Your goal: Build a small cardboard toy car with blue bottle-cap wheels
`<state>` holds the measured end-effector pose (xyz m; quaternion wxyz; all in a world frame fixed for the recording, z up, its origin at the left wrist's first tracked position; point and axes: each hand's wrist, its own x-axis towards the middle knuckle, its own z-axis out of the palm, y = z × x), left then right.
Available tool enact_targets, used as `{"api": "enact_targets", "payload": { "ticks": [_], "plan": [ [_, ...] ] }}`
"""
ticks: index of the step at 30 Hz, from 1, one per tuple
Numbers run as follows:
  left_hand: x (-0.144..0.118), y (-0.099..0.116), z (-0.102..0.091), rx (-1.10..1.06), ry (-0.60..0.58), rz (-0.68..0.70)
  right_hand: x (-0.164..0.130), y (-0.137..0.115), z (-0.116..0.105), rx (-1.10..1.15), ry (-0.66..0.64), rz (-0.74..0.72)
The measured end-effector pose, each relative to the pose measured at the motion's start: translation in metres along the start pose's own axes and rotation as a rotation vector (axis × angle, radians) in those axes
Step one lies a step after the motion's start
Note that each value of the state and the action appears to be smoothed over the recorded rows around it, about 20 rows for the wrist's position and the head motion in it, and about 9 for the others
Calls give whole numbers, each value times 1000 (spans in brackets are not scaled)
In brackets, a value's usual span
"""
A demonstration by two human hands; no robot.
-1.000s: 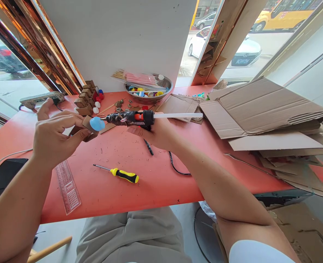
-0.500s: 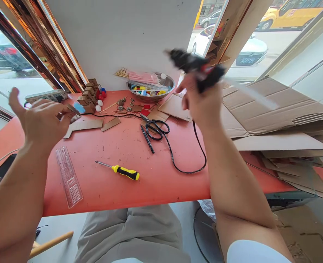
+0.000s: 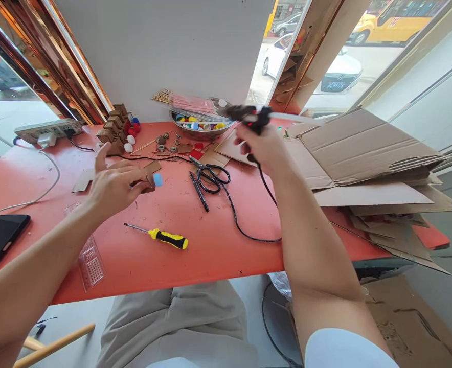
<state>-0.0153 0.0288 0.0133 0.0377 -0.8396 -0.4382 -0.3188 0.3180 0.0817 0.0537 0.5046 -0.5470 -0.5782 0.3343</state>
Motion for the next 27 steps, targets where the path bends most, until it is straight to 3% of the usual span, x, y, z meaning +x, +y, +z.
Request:
{"api": "enact_targets", "payload": {
  "ticks": [4,7,9,14,23,27],
  "plan": [
    [-4,-4,17,-12,-54,-5,-19,-7,26,-150,-374,-67],
    [-4,-6,22,27,-96,1,-29,-11,35,-70,-605,-103],
    [-4,-4,23,51,-114,13,-34,-15,39,8,-683,-88],
    [-7,0,22,49,-110,24,-43,-24,47,104,-720,-45],
    [-3,7,-3,-32,169,-76,-50,-20,58,-6,-626,-78],
    [11,21,-14,-141,189,-163,-51,-16,63,-48,-621,-119]
  ]
}}
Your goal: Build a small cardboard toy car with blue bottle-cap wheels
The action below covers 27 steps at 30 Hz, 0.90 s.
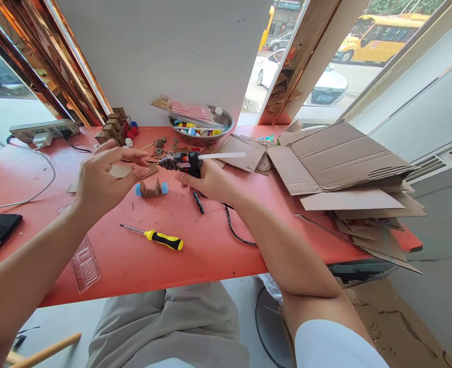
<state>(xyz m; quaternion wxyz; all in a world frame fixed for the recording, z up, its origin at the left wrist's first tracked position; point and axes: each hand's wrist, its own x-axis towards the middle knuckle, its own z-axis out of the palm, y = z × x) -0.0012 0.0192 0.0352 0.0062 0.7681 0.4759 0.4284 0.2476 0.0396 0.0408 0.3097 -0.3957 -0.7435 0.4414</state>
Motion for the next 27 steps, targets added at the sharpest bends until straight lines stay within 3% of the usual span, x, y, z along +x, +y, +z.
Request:
{"api": "enact_targets", "payload": {
  "ticks": [6,14,17,21,24,27],
  "plan": [
    [20,21,15,-105,-105,40,2,2,6,-159,63,-62],
    [22,21,23,-7,-67,154,7,4,-3,-64,101,-43],
    [12,15,21,-20,-173,171,6,4,-26,-63,209,-51],
    [5,12,23,-61,-274,146,-3,11,-76,-183,468,-69],
    [8,24,34,-112,-280,137,-13,21,-111,-437,649,-81],
    [16,45,54,-180,-246,169,-18,29,-129,-650,673,-44]
  ]
}}
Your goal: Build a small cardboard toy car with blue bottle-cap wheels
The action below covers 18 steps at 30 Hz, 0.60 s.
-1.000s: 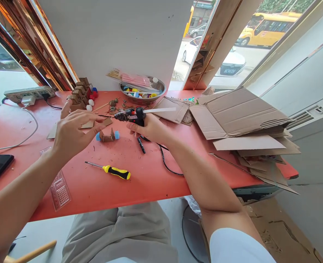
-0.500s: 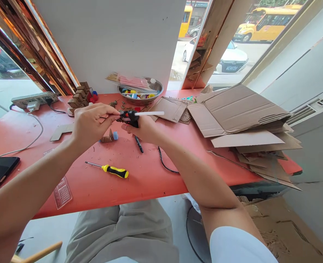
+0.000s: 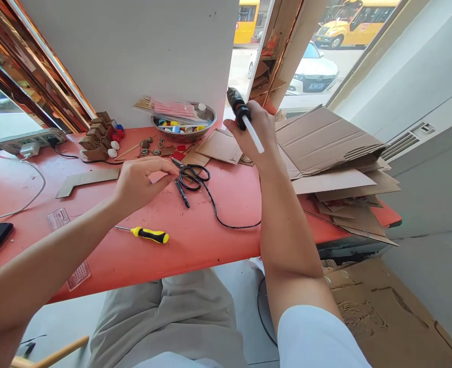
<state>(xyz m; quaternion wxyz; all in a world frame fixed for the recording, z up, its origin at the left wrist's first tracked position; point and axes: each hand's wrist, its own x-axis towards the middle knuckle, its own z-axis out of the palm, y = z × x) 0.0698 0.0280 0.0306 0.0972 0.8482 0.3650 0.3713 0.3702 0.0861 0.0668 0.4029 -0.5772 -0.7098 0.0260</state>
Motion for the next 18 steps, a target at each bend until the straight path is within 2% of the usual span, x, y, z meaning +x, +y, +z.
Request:
{"api": "enact_targets", "payload": {
  "ticks": [1,2,5,8,10,13,15,18],
  "plan": [
    [5,5,8,-16,-11,21,1,2,-1,-50,-20,7],
    [10,10,15,-27,-71,38,2,3,-1,-90,-44,19],
    [18,18,32,-26,-307,84,1,1,-1,-160,-122,34],
    [17,14,34,24,-431,99,-2,2,0,-284,-283,60],
    [13,6,25,42,-423,86,-6,5,1,-375,-387,80],
    [4,-9,-2,73,-328,45,-10,5,5,-465,-479,58],
    [-2,-19,-25,114,-232,-37,-12,1,8,-529,-531,50],
    [-12,-33,-57,180,-119,-239,-14,-7,15,-583,-606,71]
  ]
}}
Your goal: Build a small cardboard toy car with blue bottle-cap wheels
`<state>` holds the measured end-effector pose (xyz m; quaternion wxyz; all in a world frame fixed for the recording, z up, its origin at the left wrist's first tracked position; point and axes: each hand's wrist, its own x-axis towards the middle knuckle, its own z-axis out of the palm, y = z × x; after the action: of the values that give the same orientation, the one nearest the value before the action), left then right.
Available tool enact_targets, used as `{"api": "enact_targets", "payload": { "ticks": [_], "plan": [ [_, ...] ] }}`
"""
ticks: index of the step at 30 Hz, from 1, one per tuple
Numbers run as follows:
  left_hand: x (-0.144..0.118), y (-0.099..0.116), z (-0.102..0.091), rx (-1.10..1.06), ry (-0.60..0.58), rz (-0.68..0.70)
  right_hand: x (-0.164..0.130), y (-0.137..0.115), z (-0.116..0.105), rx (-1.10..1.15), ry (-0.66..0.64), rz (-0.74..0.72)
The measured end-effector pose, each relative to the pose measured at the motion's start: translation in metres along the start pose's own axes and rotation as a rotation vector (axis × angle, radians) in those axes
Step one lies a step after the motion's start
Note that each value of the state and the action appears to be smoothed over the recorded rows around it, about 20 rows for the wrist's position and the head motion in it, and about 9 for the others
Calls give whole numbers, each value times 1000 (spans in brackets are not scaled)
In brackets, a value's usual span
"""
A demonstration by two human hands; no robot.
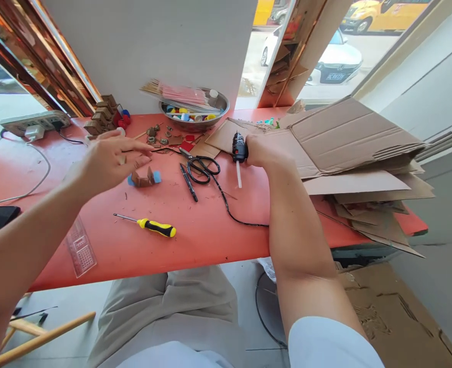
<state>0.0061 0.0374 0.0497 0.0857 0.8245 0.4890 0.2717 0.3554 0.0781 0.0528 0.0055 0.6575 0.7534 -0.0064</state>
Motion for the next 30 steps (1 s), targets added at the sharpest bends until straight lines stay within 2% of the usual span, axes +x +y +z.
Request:
{"api": "enact_targets", "payload": {
  "ticks": [3,5,7,10,13,15,16,18,20,22,27,30],
  "plan": [
    [-12,-18,-16,-35,44,-198,2,-1,6,-20,-75,-6],
    [-20,-30,-17,-83,24,-297,3,5,8,-14,-99,-26],
    [-27,-41,-14,-124,-1,-344,0,8,6,-7,-55,-34],
    [-35,-56,-6,-160,-51,-300,-12,-8,-9,-26,113,32],
    [-38,-68,2,-171,-114,-200,-29,-52,-23,32,174,11],
    [-40,-75,8,-190,-119,-151,-34,-84,-20,137,112,-129],
    [-41,-78,12,-210,-112,-135,-35,-97,-14,193,60,-219],
    [-43,-82,19,-264,-102,-125,-31,-114,1,274,43,-397],
    [-46,-85,24,-320,-95,-134,-24,-122,17,321,36,-483],
    [-48,-86,28,-352,-90,-142,-15,-127,26,333,5,-505],
    [-49,-78,28,-314,-60,-119,2,-139,28,305,-71,-531],
    [-48,-71,27,-252,-48,-125,5,-146,31,306,-68,-572]
  ]
}}
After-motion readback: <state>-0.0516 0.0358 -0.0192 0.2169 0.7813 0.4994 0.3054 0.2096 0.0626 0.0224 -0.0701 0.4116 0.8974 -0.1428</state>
